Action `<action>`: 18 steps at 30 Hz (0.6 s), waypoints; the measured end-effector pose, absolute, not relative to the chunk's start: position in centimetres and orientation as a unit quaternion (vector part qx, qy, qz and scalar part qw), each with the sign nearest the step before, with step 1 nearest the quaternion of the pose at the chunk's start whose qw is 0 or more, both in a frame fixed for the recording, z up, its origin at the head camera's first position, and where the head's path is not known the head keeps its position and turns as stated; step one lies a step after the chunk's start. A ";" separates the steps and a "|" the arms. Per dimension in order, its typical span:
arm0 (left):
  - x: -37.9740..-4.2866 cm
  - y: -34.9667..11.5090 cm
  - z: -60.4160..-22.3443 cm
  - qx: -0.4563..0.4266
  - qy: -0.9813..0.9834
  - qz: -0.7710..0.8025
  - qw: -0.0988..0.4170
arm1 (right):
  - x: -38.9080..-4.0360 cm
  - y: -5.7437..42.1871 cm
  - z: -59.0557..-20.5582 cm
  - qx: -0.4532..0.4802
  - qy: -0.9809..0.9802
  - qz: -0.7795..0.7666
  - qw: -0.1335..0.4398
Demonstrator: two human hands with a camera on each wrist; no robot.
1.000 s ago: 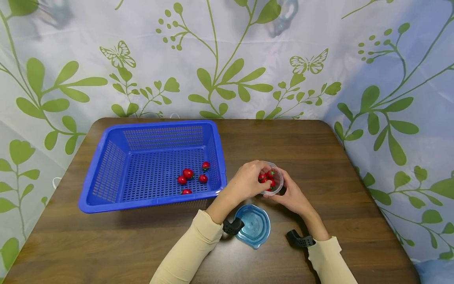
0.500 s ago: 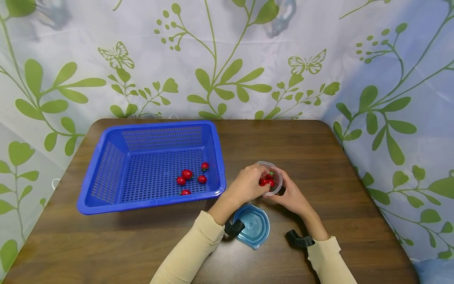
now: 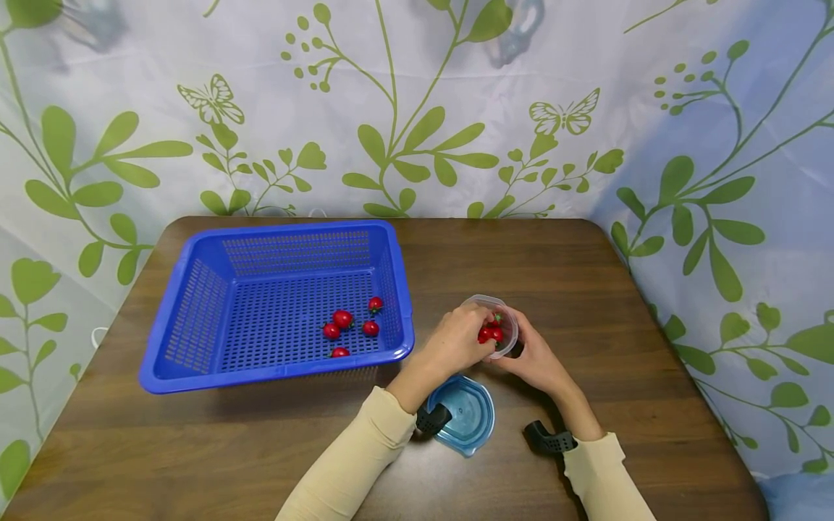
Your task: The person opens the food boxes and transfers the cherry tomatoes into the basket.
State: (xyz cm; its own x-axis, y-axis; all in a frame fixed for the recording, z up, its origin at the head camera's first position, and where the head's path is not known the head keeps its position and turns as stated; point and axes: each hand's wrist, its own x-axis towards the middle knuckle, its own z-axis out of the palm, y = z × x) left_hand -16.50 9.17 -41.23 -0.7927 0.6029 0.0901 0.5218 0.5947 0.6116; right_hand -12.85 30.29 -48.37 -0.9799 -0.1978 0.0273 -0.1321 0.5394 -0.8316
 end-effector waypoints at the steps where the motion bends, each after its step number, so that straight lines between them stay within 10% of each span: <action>1: -16.5 9.2 -41.3 0.314 0.892 0.321 0.062 | -12.8 30.3 -48.3 -0.095 0.877 -0.470 0.035; 18: -16.4 10.2 -41.5 0.281 0.906 0.313 0.042 | -12.9 30.1 -48.2 -0.102 0.876 -0.470 0.030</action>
